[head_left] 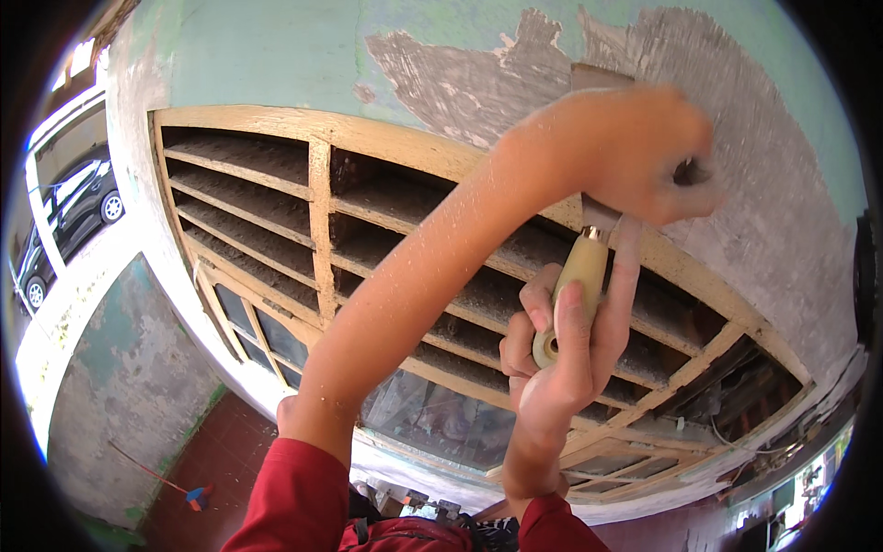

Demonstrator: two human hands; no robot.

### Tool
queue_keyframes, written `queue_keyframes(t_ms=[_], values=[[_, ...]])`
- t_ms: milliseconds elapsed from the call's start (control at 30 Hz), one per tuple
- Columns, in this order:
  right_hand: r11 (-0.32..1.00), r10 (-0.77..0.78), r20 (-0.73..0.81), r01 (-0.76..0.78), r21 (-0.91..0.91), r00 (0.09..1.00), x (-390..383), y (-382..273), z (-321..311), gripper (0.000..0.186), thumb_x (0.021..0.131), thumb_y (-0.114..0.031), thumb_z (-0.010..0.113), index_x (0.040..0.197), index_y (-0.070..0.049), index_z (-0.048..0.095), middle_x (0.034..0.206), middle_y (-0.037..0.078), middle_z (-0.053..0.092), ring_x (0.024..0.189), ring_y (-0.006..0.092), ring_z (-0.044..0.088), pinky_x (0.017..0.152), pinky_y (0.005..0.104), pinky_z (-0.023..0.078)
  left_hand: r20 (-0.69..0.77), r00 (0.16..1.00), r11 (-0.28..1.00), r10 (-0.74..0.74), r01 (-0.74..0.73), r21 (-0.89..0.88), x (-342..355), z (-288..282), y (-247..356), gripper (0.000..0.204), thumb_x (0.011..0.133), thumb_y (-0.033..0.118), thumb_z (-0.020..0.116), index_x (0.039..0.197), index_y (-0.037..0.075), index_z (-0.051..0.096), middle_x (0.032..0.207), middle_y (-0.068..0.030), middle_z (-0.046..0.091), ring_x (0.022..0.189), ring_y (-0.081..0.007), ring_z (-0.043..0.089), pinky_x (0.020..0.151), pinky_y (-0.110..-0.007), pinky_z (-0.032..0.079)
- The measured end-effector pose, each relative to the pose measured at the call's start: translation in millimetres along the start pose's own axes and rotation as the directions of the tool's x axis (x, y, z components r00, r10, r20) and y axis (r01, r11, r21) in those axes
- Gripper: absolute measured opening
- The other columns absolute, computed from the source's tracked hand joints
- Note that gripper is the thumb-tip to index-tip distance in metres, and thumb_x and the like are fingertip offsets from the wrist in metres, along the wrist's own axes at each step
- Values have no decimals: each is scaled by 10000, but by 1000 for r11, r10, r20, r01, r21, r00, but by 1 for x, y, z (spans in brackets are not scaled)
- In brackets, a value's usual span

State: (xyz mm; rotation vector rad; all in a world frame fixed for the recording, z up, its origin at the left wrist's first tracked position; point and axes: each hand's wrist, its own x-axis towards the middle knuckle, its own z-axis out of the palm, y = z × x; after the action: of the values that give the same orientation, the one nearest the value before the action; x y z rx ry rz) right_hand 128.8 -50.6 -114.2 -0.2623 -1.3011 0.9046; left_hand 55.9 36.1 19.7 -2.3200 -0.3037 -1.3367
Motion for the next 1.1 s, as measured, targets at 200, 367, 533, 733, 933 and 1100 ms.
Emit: queue_keyframes(t_ms=[200,367,533,733,933,1100], values=[[996,-25,39,22,84,999,25,-7,6,671,1007,-147,496,1597,-51,191,681,33,518,472,24,357,377,160,234,9,1000,1000,-19,19,19,21,-16,-9,371,833,336,659,681,-1,682,587,-189,603,534,-350,583,555,-438,490],[989,-78,34,73,128,996,45,-8,20,641,1007,-125,499,1586,-49,233,710,19,517,533,13,391,373,152,259,44,999,1000,6,-5,-14,44,-30,-29,305,847,215,668,628,5,645,573,-149,626,562,-279,621,767,-416,470],[993,-57,15,55,109,998,25,-5,16,650,1010,-119,498,1589,-50,209,728,27,518,533,14,392,371,157,261,25,996,995,88,-86,-53,31,-17,-20,393,836,334,640,658,-16,654,544,-172,576,489,-333,542,525,-444,480],[982,-91,3,90,166,996,34,-3,26,670,1004,-113,490,1589,-36,173,723,36,517,512,18,365,364,162,257,97,990,995,98,-97,-14,41,-24,-22,393,835,331,638,651,-17,642,539,-165,562,487,-313,535,530,-456,473],[988,-88,14,85,126,996,31,-4,26,656,1003,-109,484,1587,-53,191,726,40,513,496,22,353,361,163,250,73,996,999,-44,43,17,30,-27,-14,388,830,342,655,666,-9,659,559,-166,589,509,-289,572,539,-449,485],[988,-72,41,66,142,997,41,-5,26,641,1014,-124,476,1591,-75,199,724,37,506,478,23,337,362,170,242,65,998,999,-16,13,48,43,-32,-25,377,825,337,654,676,-10,666,575,-175,599,527,-309,592,560,-441,502]])
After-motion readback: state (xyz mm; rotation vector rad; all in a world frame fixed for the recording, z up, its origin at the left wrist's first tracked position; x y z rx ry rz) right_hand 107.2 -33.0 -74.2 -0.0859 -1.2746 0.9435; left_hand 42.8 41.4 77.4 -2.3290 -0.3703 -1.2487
